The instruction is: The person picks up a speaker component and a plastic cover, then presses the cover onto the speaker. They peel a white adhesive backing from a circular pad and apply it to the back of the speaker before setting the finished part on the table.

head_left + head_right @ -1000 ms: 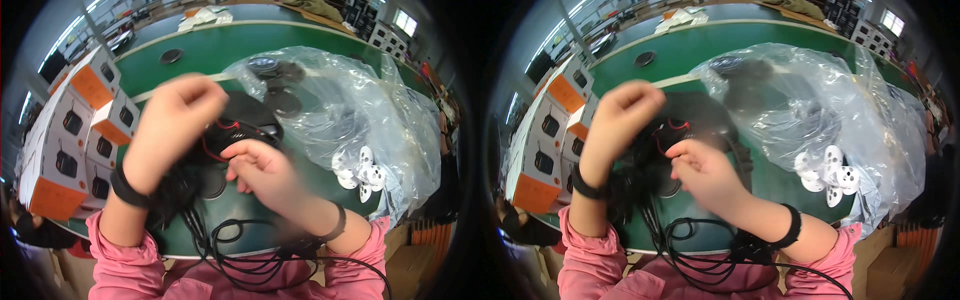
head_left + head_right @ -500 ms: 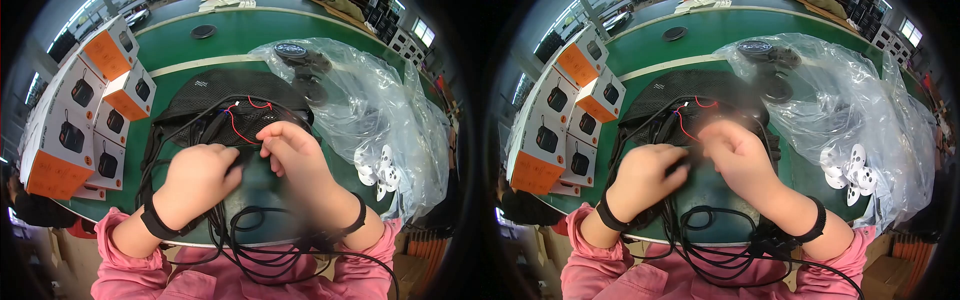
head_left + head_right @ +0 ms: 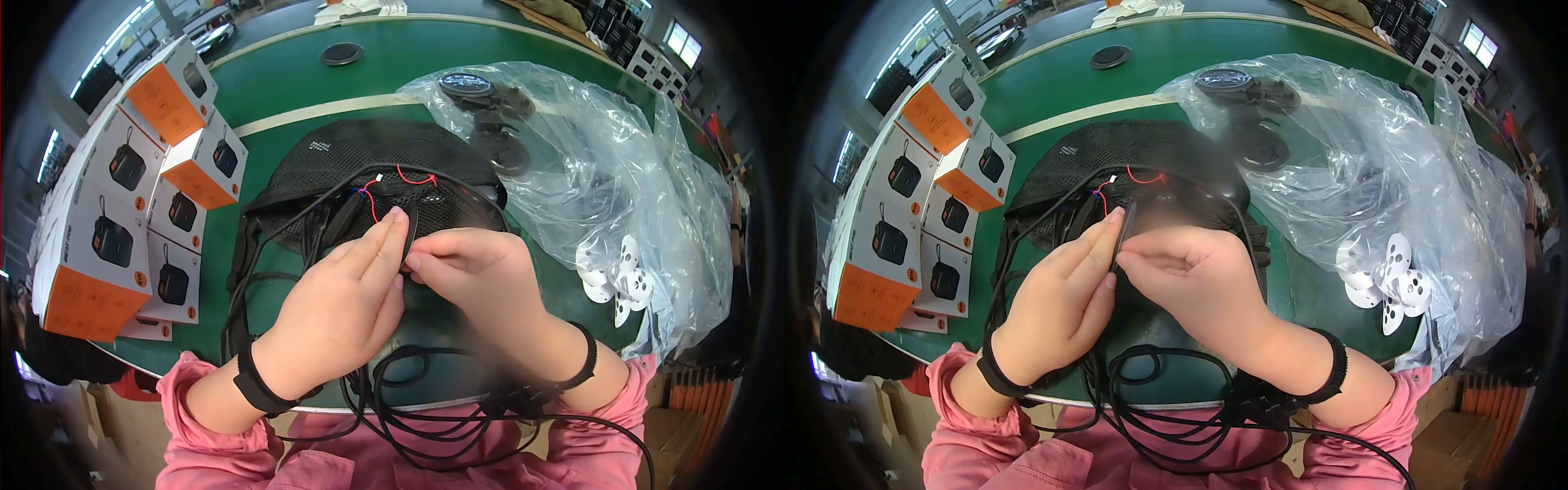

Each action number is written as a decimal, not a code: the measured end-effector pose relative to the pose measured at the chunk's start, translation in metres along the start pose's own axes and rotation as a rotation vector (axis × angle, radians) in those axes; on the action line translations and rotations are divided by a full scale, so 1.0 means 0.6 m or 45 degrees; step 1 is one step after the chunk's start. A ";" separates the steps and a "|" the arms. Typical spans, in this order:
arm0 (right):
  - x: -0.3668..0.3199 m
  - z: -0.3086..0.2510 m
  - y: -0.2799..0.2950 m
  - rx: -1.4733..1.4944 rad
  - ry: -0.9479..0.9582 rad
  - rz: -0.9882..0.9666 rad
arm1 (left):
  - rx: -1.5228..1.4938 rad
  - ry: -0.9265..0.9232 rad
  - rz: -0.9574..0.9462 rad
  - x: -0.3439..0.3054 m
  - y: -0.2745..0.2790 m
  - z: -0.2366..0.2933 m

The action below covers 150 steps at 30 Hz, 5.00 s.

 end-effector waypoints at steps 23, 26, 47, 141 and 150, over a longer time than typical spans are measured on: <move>-0.007 0.010 0.000 0.242 -0.006 -0.017 | 0.055 -0.132 -0.043 0.002 0.003 0.003; -0.007 0.007 -0.002 0.253 -0.010 -0.027 | -0.010 -0.109 -0.068 0.002 0.004 0.004; -0.006 -0.007 0.000 0.387 -0.159 -0.099 | -0.733 0.128 -0.075 -0.006 -0.002 0.001; 0.020 -0.081 0.138 0.899 0.775 0.820 | 0.685 -0.386 -0.897 0.360 -0.135 0.001; 0.019 -0.070 0.142 0.836 0.820 0.777 | 0.150 -0.179 -0.210 0.366 -0.094 0.014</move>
Point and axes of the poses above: each hand's wrist, its own x-axis towards the middle knuckle, its own y-axis out of the back of the hand, z = x × y, the point moved 1 cm from there along x, towards the middle knuckle, and after that the axes turned 8 degrees about x, right-handed, at the moved point
